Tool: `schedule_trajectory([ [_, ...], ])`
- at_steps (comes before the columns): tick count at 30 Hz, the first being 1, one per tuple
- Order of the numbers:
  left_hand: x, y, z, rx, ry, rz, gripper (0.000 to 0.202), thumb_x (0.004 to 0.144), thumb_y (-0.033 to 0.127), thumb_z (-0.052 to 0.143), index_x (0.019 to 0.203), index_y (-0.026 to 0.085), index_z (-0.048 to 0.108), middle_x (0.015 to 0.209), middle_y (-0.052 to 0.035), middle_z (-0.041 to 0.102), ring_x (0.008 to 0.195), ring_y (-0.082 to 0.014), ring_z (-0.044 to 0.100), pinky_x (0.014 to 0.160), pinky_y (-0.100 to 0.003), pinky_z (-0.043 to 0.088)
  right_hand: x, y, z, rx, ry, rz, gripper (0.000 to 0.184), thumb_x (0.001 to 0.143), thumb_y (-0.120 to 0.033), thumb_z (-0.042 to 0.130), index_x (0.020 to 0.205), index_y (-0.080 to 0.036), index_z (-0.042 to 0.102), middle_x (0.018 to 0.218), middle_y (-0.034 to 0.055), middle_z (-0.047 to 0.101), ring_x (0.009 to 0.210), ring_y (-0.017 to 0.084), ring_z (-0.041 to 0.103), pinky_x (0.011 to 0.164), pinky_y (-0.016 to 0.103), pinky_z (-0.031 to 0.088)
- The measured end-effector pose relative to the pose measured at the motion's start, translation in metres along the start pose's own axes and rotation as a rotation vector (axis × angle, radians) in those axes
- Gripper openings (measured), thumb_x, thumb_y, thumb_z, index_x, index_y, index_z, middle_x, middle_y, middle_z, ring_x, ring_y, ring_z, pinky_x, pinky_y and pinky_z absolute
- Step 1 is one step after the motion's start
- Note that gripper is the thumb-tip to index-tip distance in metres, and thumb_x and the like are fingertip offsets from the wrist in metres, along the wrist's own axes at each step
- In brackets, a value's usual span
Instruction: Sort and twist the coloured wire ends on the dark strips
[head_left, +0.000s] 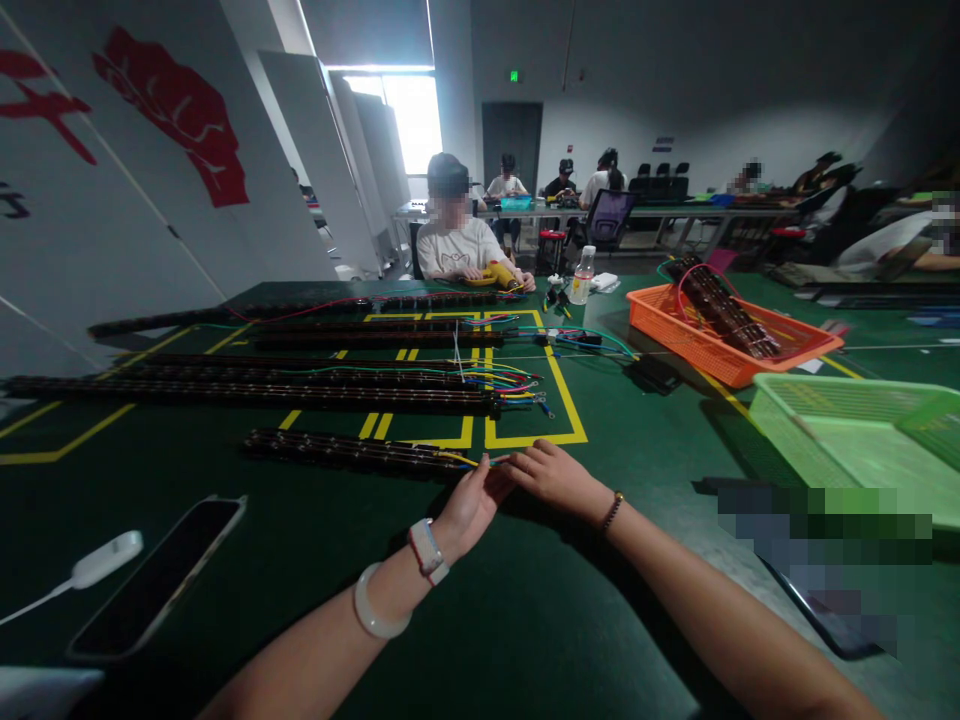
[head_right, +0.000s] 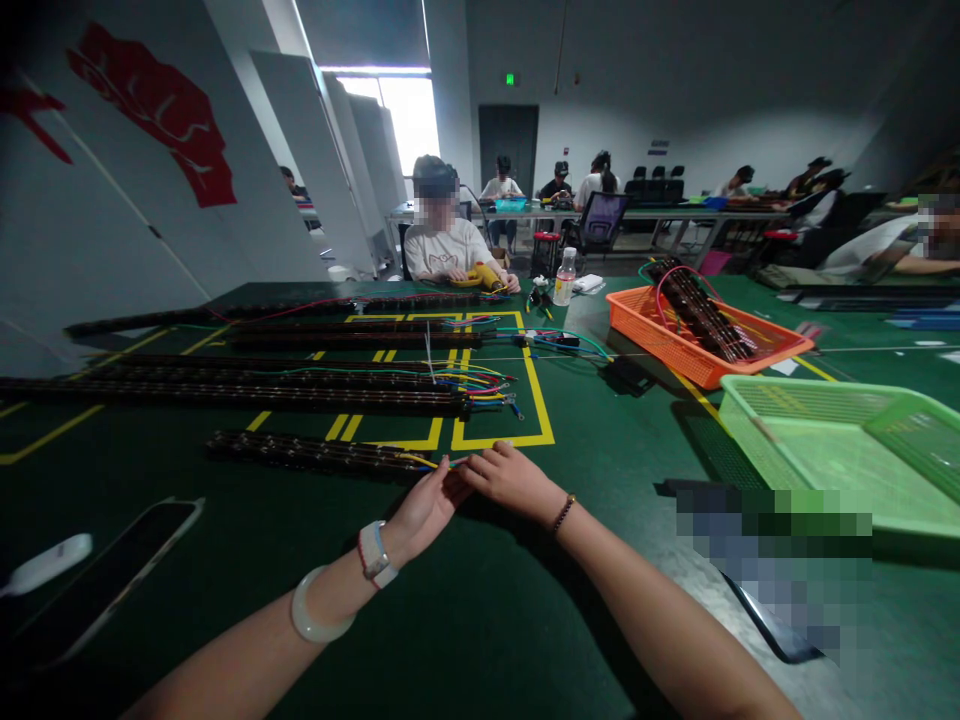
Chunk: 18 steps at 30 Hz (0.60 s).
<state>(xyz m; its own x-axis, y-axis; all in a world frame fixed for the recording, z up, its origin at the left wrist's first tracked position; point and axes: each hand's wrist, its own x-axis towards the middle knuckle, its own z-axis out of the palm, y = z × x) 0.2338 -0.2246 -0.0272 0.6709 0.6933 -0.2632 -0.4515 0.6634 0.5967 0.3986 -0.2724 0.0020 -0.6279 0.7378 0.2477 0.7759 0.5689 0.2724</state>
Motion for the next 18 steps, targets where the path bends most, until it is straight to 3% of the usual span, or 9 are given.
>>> schedule_trajectory([
  [7,-0.002,0.001,0.006,0.018,0.010,0.011,0.019,0.087,0.025,0.052,0.093,0.011,0.065,0.100,-0.0117,0.067,0.104,-0.0214,0.058,0.098,-0.038,0.041,-0.006,-0.002,0.004,-0.014,0.061,-0.029,0.029,0.096,-0.015,0.035,0.119,-0.010,0.052,0.101,0.0118,0.062,0.086,0.020,0.052,0.078,0.036,0.037],
  [12,0.001,-0.001,0.002,0.011,0.018,0.014,0.019,0.087,0.024,0.052,0.087,0.011,0.065,0.095,-0.0106,0.068,0.100,-0.0203,0.059,0.095,-0.036,0.043,0.000,-0.010,0.000,-0.008,0.024,0.053,0.026,0.095,-0.017,0.035,0.114,-0.012,0.053,0.096,0.0105,0.060,0.082,0.019,0.052,0.077,0.036,0.037],
  [18,0.002,-0.003,-0.004,-0.014,0.053,0.031,0.015,0.086,0.021,0.055,0.089,0.010,0.065,0.092,-0.0101,0.068,0.097,-0.0191,0.061,0.092,-0.033,0.045,0.005,-0.017,-0.004,-0.033,-0.012,0.114,0.033,0.093,-0.016,0.038,0.126,-0.017,0.044,0.104,0.0106,0.058,0.085,0.020,0.052,0.080,0.038,0.038],
])
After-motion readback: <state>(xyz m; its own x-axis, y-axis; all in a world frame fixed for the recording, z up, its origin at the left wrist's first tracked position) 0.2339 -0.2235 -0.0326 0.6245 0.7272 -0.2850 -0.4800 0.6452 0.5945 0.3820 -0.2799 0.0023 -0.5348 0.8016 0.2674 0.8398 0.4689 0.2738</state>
